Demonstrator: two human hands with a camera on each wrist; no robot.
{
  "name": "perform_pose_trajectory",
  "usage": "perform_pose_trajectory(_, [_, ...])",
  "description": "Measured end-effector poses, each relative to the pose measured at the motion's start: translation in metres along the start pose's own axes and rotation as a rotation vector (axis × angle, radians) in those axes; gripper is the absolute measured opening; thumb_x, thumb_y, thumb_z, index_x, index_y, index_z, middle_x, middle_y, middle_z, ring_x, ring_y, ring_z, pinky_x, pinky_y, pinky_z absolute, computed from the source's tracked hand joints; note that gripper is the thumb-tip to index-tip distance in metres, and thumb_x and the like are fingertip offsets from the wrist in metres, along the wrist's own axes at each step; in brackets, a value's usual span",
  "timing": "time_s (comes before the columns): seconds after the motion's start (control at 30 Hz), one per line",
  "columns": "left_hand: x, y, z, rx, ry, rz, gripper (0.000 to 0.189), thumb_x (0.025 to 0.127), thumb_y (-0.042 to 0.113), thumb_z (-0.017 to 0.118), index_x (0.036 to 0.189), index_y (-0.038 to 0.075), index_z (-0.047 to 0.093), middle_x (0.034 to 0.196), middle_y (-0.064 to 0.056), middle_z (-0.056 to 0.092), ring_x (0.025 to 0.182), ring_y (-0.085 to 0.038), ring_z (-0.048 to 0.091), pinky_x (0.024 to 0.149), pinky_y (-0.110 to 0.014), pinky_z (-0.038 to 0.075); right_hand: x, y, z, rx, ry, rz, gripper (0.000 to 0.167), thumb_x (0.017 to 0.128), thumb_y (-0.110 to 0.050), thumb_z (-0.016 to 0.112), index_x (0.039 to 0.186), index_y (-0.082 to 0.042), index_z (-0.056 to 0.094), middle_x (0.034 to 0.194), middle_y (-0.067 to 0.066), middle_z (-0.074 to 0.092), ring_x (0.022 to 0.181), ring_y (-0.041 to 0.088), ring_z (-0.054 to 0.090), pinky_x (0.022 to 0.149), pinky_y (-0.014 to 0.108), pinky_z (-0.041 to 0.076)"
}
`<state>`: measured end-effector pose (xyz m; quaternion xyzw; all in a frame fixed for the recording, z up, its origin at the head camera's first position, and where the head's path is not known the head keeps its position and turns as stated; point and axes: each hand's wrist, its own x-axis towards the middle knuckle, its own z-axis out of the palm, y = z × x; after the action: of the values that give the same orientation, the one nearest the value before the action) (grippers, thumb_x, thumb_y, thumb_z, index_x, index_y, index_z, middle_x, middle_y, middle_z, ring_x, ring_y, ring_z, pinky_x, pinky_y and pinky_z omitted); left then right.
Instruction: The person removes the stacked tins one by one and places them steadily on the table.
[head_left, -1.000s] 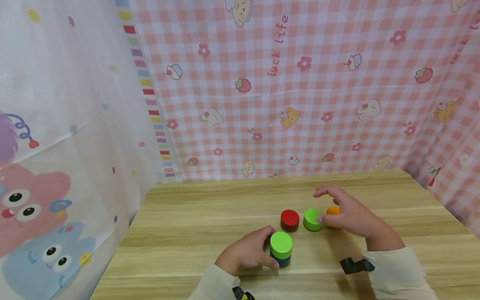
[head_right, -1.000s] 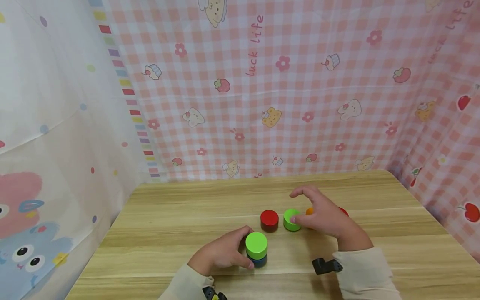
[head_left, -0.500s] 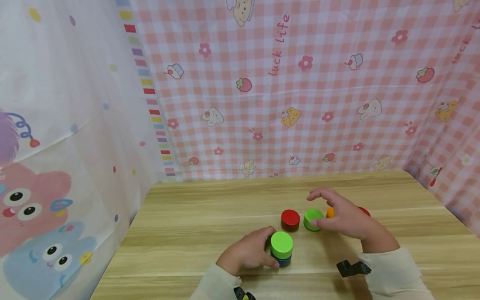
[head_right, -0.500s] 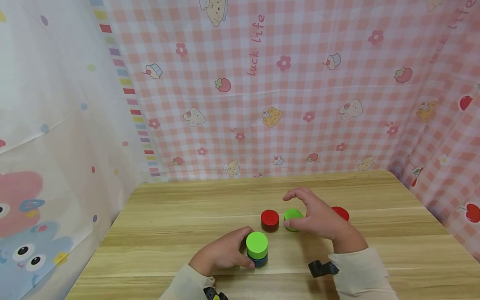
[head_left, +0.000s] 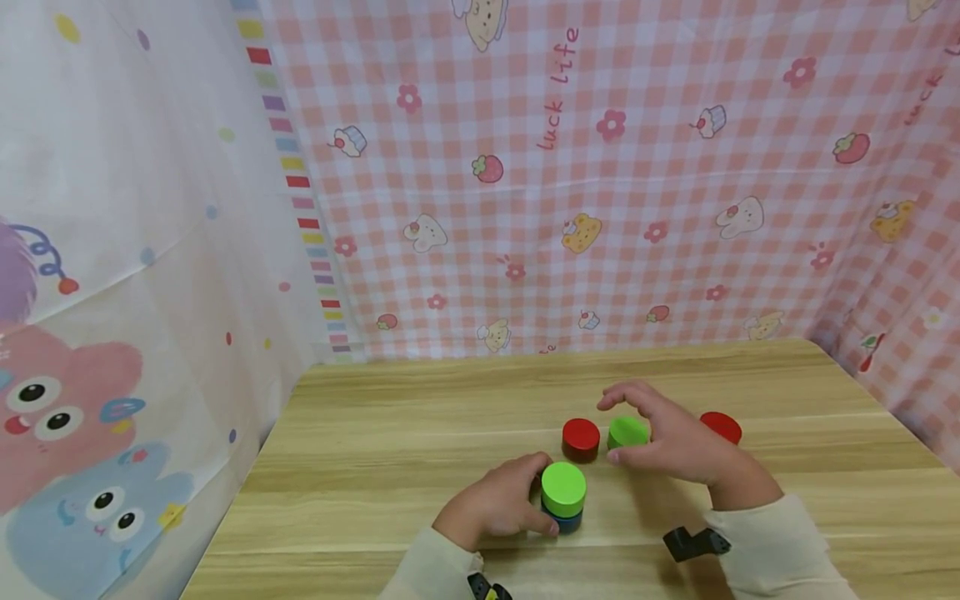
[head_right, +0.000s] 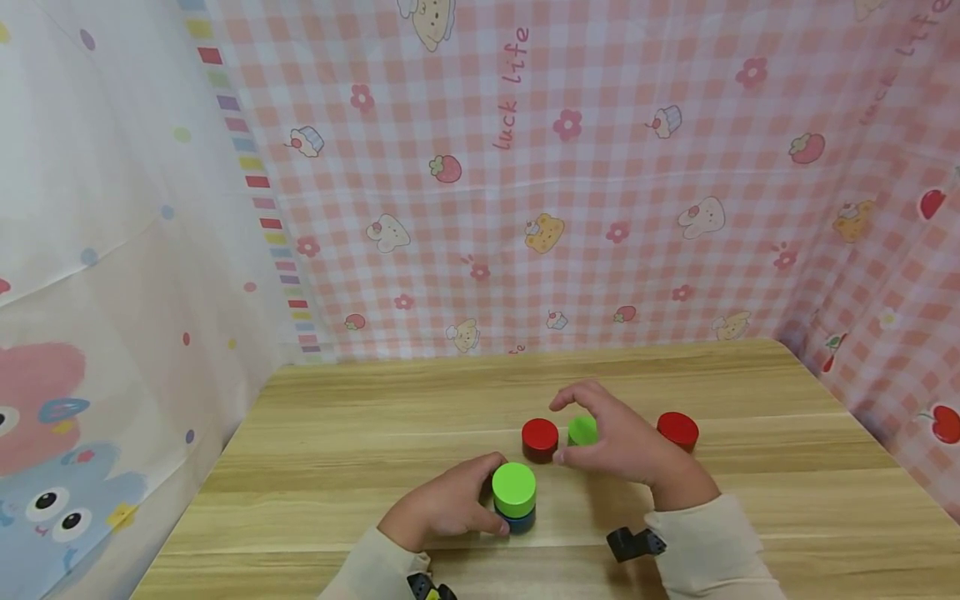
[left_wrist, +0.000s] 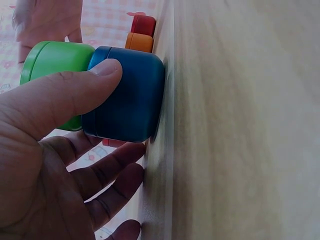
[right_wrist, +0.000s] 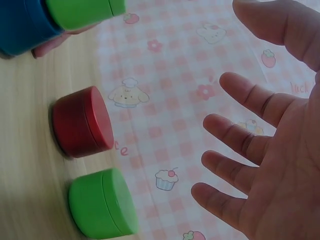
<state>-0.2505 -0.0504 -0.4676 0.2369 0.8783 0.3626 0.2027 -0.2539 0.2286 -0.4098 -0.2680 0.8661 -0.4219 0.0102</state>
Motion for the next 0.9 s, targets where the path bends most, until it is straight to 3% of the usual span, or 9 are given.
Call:
perform_pose_trajectory(0.57, [-0.001, 0.0, 0.0, -0.006, 0.006, 0.008, 0.055, 0.076, 0.017, 0.095, 0.119, 0.025, 0.062, 0.114, 0.013, 0.064, 0.109, -0.008, 0.058, 0.106, -0.037, 0.046, 0.003, -0.008, 0.018, -0.021, -0.079, 0.022, 0.052, 0.085, -0.03, 0.087, 0.128, -0.016, 0.06, 0.151, 0.011, 0.051, 0.14, 0.044, 0.047, 0.111, 0.072, 0.039])
perform_pose_trajectory(0.9, [-0.002, -0.002, 0.0, 0.021, 0.013, 0.033, 0.057, 0.075, 0.018, 0.095, 0.121, 0.025, 0.062, 0.114, 0.014, 0.064, 0.11, -0.007, 0.058, 0.105, -0.037, 0.046, 0.007, -0.011, 0.029, 0.004, -0.125, -0.008, 0.049, 0.084, -0.024, 0.087, 0.125, -0.013, 0.061, 0.15, 0.014, 0.051, 0.139, 0.045, 0.048, 0.113, 0.071, 0.037])
